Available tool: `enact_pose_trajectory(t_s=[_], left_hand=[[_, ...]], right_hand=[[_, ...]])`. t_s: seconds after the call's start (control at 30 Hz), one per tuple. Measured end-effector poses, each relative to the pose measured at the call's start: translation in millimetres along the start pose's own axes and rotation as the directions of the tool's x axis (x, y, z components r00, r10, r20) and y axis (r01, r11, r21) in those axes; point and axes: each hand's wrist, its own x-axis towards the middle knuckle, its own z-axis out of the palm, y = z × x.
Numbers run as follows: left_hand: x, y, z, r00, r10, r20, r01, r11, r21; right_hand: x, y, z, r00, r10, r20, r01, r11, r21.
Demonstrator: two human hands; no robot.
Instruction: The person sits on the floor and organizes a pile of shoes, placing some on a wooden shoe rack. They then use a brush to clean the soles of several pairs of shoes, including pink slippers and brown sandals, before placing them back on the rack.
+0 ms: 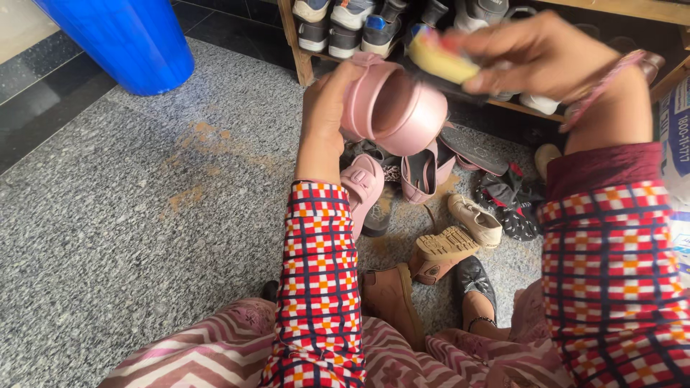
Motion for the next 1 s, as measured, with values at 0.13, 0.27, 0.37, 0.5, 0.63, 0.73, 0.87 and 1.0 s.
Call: enact_pose_trajectory(t_s=[0.13, 0.27, 0.37, 0.5, 0.63, 0.73, 0.87, 1.0], left_hand=[[-0.6, 1.4, -5.5, 0.984, 0.082, 0.16, -0.084, 0.996, 0.006], [-7.2, 6.3, -7.6, 0.926, 0.137, 0.352, -0.105, 0.989, -0.109], [-15.3, 9.5, 1.7, 0.899, 0.14, 0.415, -0.075, 0.982, -0.171], [-21.6, 15.5, 9.4, 0.885, 0.147, 0.441, -0.061, 0.977, -0.203], [-25.3, 14.9, 5.3, 0.894, 0.157, 0.42, -0.047, 0.964, -0.261], [-21.6, 9.8, 10.7, 0.896, 0.161, 0.413, -0.025, 0.949, -0.315], [-23.3, 4.3, 20.0, 0.9, 0.155, 0.407, 0.01, 0.927, -0.375], [-27.9, 19.5, 14.0, 0.92, 0.174, 0.351, -0.008, 0.904, -0.428]], right_hand=[[6.7, 24.9, 18.4, 0.999, -0.038, 0.02, 0.037, 0.997, 0.068], [23.6, 79.7, 42.2, 0.996, -0.086, -0.021, 0.087, 0.995, 0.048], [23.2, 114.2, 58.5, 0.993, 0.104, -0.059, -0.119, 0.894, -0.432], [15.5, 112.9, 47.4, 0.968, 0.13, -0.216, -0.208, 0.896, -0.392], [10.4, 62.6, 14.6, 0.959, 0.016, -0.284, 0.058, 0.967, 0.249], [3.1, 31.1, 9.6, 0.95, -0.262, -0.168, 0.31, 0.85, 0.425], [13.1, 31.9, 26.1, 0.995, -0.099, -0.015, 0.098, 0.993, -0.06], [16.6, 68.7, 43.7, 0.955, 0.289, -0.063, -0.279, 0.807, -0.521]])
